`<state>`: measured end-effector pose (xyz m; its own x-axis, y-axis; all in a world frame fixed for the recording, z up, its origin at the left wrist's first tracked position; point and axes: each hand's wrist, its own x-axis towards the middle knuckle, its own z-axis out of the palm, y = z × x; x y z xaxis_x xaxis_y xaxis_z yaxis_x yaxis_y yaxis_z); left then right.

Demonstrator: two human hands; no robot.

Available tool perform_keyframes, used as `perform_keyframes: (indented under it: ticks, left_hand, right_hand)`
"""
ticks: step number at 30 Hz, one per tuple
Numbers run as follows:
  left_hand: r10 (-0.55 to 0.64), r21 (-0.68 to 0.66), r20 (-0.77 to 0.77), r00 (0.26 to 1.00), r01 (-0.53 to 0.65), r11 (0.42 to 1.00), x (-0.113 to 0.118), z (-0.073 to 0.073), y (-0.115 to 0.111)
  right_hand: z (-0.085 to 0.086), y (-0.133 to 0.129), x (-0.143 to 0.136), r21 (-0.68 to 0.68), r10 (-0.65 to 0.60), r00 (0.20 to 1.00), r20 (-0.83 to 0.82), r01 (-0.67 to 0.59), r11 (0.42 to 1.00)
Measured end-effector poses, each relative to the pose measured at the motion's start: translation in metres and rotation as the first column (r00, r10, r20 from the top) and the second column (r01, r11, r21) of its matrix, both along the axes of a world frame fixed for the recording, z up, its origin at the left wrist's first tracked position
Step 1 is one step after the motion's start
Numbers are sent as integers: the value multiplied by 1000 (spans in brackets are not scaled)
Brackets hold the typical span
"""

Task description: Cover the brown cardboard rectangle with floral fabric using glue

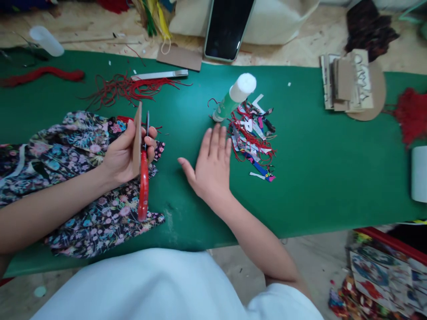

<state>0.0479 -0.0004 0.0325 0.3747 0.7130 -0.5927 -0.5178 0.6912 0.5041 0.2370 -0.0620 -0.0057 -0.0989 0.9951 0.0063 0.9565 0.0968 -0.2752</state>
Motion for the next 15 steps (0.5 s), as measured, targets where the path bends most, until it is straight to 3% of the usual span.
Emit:
perform_keyframes:
  ticks: [3,5,7,11,13,15]
  left_hand:
    - [-7,-7,-1,1000,7,1000,-1,-1,0]
    - [-18,19,-13,1000,18,1000,-2,-4,0]
    - [-47,74,-34,998,49,996,-2,-6,-1]
    - [-66,164,-68,995,77,984,0,-8,-5]
    - [-63,178,-67,996,74,981,0,-9,-7]
    - [-54,193,-53,997,63,979,1,-10,-8]
  right_hand:
    - [7,0,-12,-11,280,960,-34,-280,960]
    - [7,-3,-21,-31,386,921,-51,-388,921]
    - [3,-5,-22,-46,323,945,-47,-325,945]
    - [-3,-1,-6,-5,-18,998,-56,17,1000]
    - [3,2,1,62,-43,986,-159,53,997]
    - [15,2,1,132,66,926,-371,-18,991]
